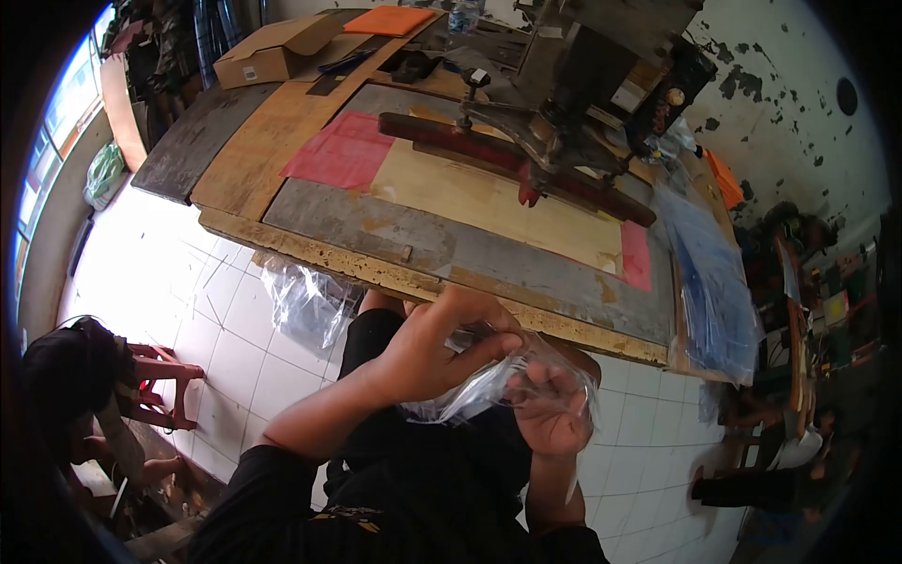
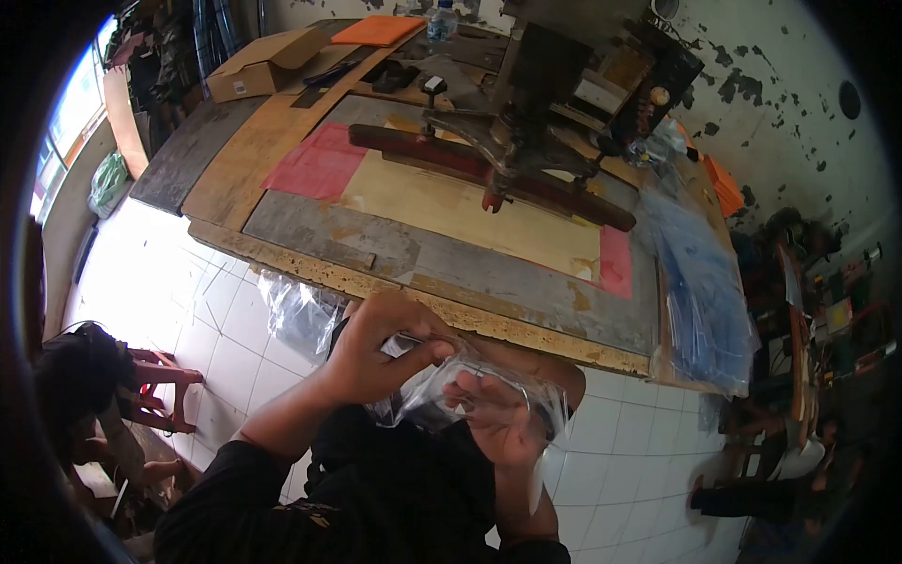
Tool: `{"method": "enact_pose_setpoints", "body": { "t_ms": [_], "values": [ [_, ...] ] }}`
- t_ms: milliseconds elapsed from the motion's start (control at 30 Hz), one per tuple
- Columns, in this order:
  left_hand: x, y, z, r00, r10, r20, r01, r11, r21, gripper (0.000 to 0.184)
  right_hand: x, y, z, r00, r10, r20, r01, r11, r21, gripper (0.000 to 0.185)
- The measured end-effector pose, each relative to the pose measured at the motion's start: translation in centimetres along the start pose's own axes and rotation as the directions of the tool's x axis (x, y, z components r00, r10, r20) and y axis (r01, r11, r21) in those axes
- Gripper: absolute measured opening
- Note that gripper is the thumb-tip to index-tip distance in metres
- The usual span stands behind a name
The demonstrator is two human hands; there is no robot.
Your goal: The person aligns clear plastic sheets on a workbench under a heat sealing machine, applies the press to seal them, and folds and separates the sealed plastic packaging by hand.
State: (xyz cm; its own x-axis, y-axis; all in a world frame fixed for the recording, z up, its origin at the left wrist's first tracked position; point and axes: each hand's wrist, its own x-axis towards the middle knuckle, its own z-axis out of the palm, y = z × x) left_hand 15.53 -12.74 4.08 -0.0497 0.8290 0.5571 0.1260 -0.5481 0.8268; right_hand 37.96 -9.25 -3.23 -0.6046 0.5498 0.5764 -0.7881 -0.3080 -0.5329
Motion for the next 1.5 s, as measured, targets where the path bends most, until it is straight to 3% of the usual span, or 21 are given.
{"method": "enact_pose_setpoints", "body": {
  "t_ms": [67, 167, 300, 367, 433, 600, 700, 800, 833, 867, 967, 1000, 1100, 1200, 1300, 1333, 1367, 1400, 1433, 1467, 1500],
  "values": [
    [0.0, -0.4, -0.7, 0.972, 0.207, 0.109, -0.225, 0.957, 0.181, 0.024, 0.4, 0.1, 0.2, 1.0, -0.003, 0.029, 0.005, 0.996, -0.084, 0.068],
    [-0.1, 0.0, -1.7, 0.975, 0.084, 0.208, -0.115, 0.984, 0.139, 0.03, 1.0, -0.1, 0.5, 0.998, -0.02, 0.059, 0.024, 0.997, -0.07, 0.072],
    [-0.2, 1.7, -1.5, 0.983, 0.06, 0.175, -0.068, 0.997, 0.037, 0.038, 1.5, -0.7, 0.1, 0.997, -0.04, 0.059, 0.053, 0.973, -0.226, 0.067],
    [-0.3, 2.6, -1.3, 0.987, -0.013, 0.163, -0.021, 0.978, 0.205, 0.049, 1.1, -0.9, -0.3, 0.997, 0.017, 0.072, -0.001, 0.975, -0.222, 0.07],
    [-0.4, 2.3, -1.0, 0.99, -0.039, 0.133, 0.007, 0.972, 0.235, 0.046, 1.2, -0.9, -0.1, 0.998, 0.022, 0.065, -0.01, 0.984, -0.175, 0.071],
    [-0.6, 0.8, -0.7, 0.996, -0.077, 0.043, 0.072, 0.992, 0.1, 0.033, 0.5, -1.5, -1.1, 1.0, 0.01, 0.014, -0.008, 0.986, -0.166, 0.074],
    [-0.8, 0.2, -0.3, 0.989, -0.149, -0.02, 0.149, 0.988, -0.034, 0.03, -0.2, -1.9, -1.6, 0.993, -0.083, -0.089, 0.077, 0.994, -0.072, 0.075],
    [-1.1, -1.1, -0.4, 0.969, -0.24, -0.059, 0.225, 0.955, -0.195, 0.025, 0.1, -2.3, -1.9, 0.995, -0.023, -0.093, 0.031, 0.995, 0.091, 0.078],
    [-1.1, -1.4, -0.6, 0.96, -0.275, -0.056, 0.252, 0.933, -0.258, 0.023, 0.0, -2.1, -2.3, 0.994, 0.027, -0.106, -0.039, 0.993, -0.111, 0.079],
    [-1.0, -1.4, -0.6, 0.962, -0.263, -0.069, 0.251, 0.956, -0.151, 0.02, 0.0, -2.0, -2.6, 0.989, 0.072, -0.129, -0.109, 0.945, -0.308, 0.08],
    [-0.5, -1.1, -0.1, 0.989, -0.112, -0.094, 0.117, 0.992, 0.045, 0.02, 0.1, -1.2, -1.4, 0.95, 0.199, -0.243, -0.286, 0.865, -0.411, 0.081],
    [-0.5, -0.9, -0.2, 0.983, -0.159, -0.094, 0.161, 0.987, 0.021, 0.02, 0.6, -1.4, -0.8, 0.935, 0.233, -0.266, -0.326, 0.86, -0.392, 0.079],
    [-0.3, -0.5, -0.6, 0.987, -0.109, -0.117, 0.121, 0.987, 0.105, 0.02, -0.9, -1.8, -1.4, 0.93, 0.217, -0.296, -0.332, 0.842, -0.425, 0.079],
    [-0.2, -0.1, -1.3, 0.989, -0.099, -0.111, 0.122, 0.967, 0.224, 0.02, -4.2, -2.0, -3.7, 0.943, 0.124, -0.308, -0.191, 0.961, -0.199, 0.069],
    [-0.3, -0.2, -1.7, 0.987, -0.115, -0.11, 0.136, 0.969, 0.206, 0.019, -6.7, -2.3, -4.6, 0.921, 0.026, -0.388, -0.043, 0.998, -0.035, 0.061],
    [-0.2, 0.3, -1.7, 0.986, -0.126, -0.112, 0.148, 0.966, 0.214, 0.016, -7.7, -2.7, -5.0, 0.869, 0.092, -0.487, -0.215, 0.955, -0.203, 0.061],
    [-0.2, 0.5, -1.6, 0.986, -0.125, -0.112, 0.147, 0.966, 0.213, 0.016, -8.7, -3.1, -5.0, 0.869, 0.091, -0.487, -0.215, 0.955, -0.204, 0.061],
    [-0.2, 0.7, -1.7, 0.984, -0.111, -0.141, 0.139, 0.97, 0.201, 0.014, -8.7, -3.6, -4.1, 0.826, 0.21, -0.523, -0.463, 0.782, -0.418, 0.059],
    [-0.1, 0.7, -1.8, 0.98, -0.098, -0.172, 0.13, 0.973, 0.189, 0.013, -8.1, -4.2, -2.9, 0.755, 0.301, -0.583, -0.646, 0.5, -0.577, 0.058],
    [-0.1, 0.7, -1.9, 0.978, -0.077, -0.196, 0.11, 0.98, 0.166, 0.012, -7.3, -4.9, -1.4, 0.855, 0.302, -0.421, -0.495, 0.235, -0.837, 0.051],
    [-0.1, 0.8, -2.2, 0.977, -0.075, -0.199, 0.109, 0.98, 0.167, 0.012, -7.5, -5.6, 0.0, 0.856, 0.303, -0.419, -0.493, 0.233, -0.838, 0.051]
  ]
}}
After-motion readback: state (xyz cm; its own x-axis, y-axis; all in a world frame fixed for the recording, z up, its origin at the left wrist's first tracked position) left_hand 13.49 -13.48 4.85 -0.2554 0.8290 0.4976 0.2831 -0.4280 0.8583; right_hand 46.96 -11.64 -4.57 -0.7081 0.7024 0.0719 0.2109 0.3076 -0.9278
